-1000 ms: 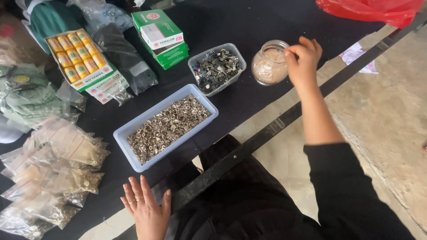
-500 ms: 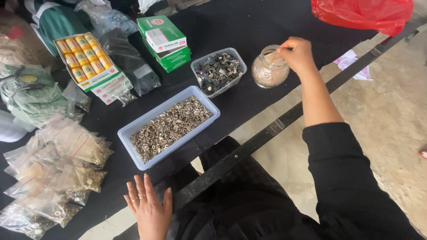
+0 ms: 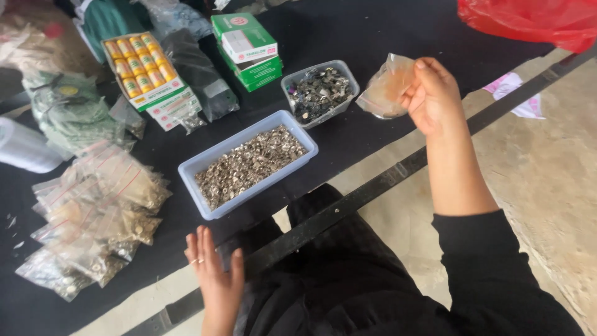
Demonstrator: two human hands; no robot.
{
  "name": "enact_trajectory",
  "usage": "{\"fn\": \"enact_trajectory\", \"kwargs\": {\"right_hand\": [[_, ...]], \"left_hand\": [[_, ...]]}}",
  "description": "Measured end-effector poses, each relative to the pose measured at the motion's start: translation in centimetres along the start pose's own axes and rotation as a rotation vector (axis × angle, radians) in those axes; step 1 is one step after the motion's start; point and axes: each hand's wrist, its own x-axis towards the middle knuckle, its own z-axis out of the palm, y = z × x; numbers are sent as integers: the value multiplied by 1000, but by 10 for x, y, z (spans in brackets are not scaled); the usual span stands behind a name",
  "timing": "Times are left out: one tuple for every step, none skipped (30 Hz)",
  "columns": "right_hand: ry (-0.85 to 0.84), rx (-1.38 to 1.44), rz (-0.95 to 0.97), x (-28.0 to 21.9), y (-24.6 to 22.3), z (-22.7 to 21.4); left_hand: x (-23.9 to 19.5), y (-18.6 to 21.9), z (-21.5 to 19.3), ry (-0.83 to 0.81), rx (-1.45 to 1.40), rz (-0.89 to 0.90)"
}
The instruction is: Sorting and bagging small metal fasteners into plastic bags.
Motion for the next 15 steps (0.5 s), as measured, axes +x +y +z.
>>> {"fn": "enact_trajectory", "kwargs": {"right_hand": [[-9,6,12,-8,10,6],[-119,180,122,-18,19,11],[-226,355,233,-28,29,15],[-220,353,243,-46,45,33],[-316,448,364,-64,60,50],[-391,544,465,-83,72,60],[-363,543,455,-101,94,70],[-340,587,642,-118,115,78],[-319,637,827,-132,136,87],[-286,647,805,-147,137,94],[-268,623,837,-160,138,102],[-265,600,882,-173,142,115],[-247,611,872,-178,133,115],[-272,672,890,-184,125,120],[-298,734,906,-190,119,126]], "left_hand": [[9,15,0,1,13,-9],[15,32,1,-35,-58,75],[22,48,3,-70,-130,158],[25,58,7,-79,-130,150],[29,69,12,-120,-125,229],[37,81,21,-173,-137,328],[40,90,22,-195,-154,339],[46,99,26,-203,-185,347],[53,108,29,-213,-215,354],[55,114,33,-240,-236,374],[58,119,35,-210,-285,339],[59,123,35,-173,-320,293],[61,128,37,-191,-328,302],[61,133,35,-155,-346,294],[61,135,32,-119,-364,285]]}}
